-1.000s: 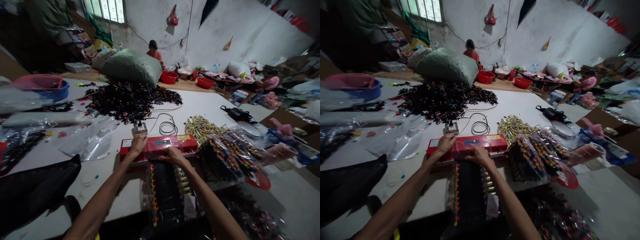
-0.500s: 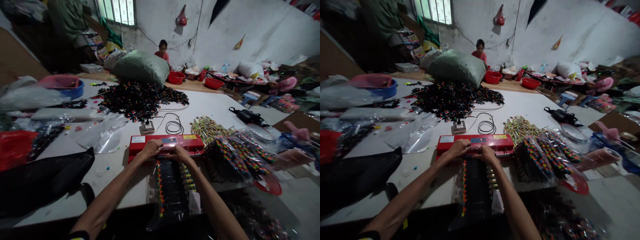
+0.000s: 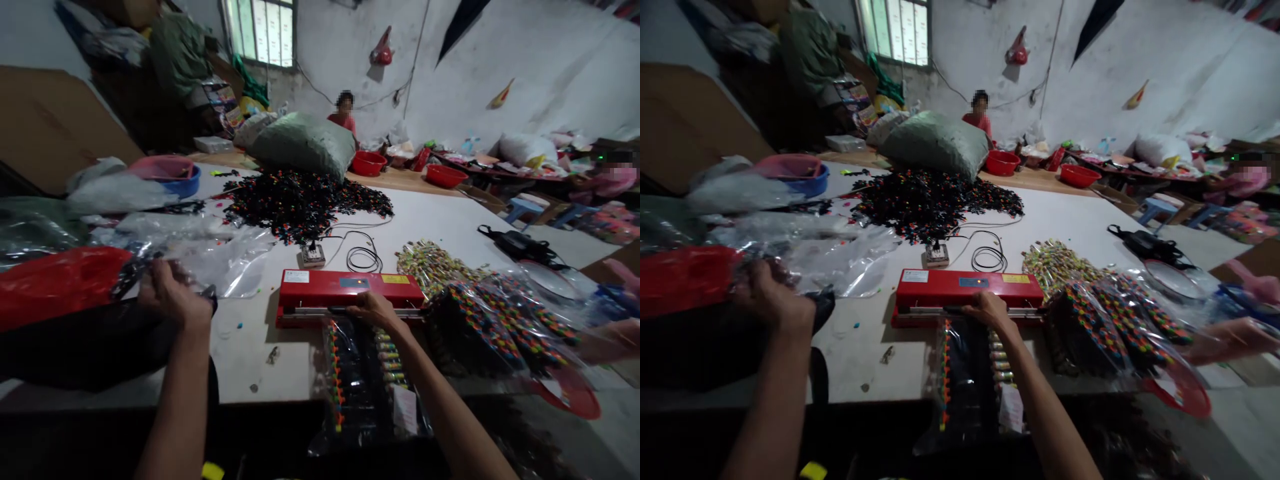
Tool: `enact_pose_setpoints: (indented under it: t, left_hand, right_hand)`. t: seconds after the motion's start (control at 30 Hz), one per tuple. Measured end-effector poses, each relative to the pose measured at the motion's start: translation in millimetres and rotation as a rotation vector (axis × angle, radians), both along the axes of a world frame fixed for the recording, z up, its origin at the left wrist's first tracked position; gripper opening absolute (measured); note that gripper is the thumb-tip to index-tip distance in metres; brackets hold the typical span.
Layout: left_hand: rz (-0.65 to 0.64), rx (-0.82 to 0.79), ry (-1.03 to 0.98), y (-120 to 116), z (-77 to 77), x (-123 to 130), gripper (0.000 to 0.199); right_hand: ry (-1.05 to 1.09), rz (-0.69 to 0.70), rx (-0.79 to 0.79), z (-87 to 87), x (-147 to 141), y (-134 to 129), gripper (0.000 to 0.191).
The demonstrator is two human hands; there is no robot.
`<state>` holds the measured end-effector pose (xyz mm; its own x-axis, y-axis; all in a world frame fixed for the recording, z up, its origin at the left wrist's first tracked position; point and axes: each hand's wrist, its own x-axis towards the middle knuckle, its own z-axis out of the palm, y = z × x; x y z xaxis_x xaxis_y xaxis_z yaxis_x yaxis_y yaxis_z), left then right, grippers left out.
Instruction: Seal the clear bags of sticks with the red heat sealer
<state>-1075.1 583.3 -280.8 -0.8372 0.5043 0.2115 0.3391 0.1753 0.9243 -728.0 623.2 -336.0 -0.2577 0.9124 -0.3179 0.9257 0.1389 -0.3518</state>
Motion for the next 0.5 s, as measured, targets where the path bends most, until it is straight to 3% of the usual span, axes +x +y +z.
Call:
enact_pose_setpoints:
  t: [0.07, 0.1, 0.2, 0.27, 0.37, 0.5]
  left_hand:
    - [-0.059, -0.079, 0.009, -49, -16.7, -6, 0.032]
    - [-0.201, -0.218, 0.058, -72, -25.8, -7, 0.026]
    - [-0.715, -0.887, 0.309, -130, -47.3, -9, 0.02]
    - [-0.885, -1.202, 0.391, -158, -58.5, -10, 0.017]
    - [-0.957, -1.337, 0.355, -194, -78.9, 0, 0.014]
    - [-1.131, -1.497, 0.411, -227, -113.1, 25, 0.04]
  right_hand:
    - [0.001, 0.014, 0.005, -2.3, 2, -2, 0.035]
    - [0.006, 0.022, 0.001, -4.3, 4, -3, 0.036]
    - [0.03, 0.036, -0.032, -11.9, 12, 3, 0.039]
    - [0.019, 0.041, -0.037, -15.9, 14, 10, 0.041]
    - [0.014, 0.019, 0.01, -13.4, 12, 11, 0.039]
    - [0.184, -0.109, 0.166, 4.1, 14, -26, 0.035]
